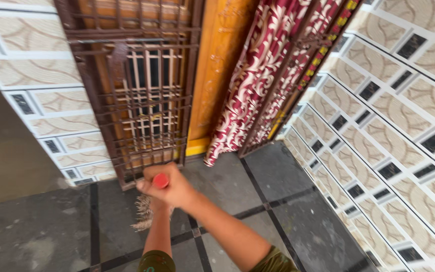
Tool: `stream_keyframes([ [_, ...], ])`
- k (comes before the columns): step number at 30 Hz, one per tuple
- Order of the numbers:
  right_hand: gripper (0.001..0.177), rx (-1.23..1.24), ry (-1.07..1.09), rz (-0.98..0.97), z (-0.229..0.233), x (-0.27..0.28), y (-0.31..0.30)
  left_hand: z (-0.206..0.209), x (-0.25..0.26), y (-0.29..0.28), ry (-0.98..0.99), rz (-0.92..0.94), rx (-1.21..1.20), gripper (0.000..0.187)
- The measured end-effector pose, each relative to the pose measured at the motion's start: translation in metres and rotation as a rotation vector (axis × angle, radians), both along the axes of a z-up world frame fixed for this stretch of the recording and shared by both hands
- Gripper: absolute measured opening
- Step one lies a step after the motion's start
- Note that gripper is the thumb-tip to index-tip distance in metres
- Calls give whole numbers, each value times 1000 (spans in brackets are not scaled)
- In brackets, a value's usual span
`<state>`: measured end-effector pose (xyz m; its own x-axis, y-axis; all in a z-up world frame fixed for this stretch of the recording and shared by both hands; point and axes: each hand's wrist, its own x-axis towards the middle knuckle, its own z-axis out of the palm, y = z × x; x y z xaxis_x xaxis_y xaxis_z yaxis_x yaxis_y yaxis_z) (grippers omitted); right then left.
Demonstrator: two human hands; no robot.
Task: The person mops a tiled floor by pushing a mop to collect standing water and eventually dipping the mop into a bucket.
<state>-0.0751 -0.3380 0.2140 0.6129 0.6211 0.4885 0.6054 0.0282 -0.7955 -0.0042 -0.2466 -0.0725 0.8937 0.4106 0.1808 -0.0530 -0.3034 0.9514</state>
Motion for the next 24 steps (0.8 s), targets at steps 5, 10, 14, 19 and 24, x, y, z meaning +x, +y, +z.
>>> stream_keyframes([
  [5,39,42,77,-88,1,-12,-14,-31,8,-5,-47,-140,155,48],
  [10,28,155,128,-126,20,-7,-29,-11,12,-29,332,-218,321,62],
  [14,36,170,162,-238,29,-1,-36,2,15,-50,491,-286,389,64],
  [19,36,197,136,-375,33,-9,-40,36,-7,-67,559,-328,322,61],
  [24,30,216,110,-497,46,-22,-30,73,-44,-70,595,-373,-22,55],
])
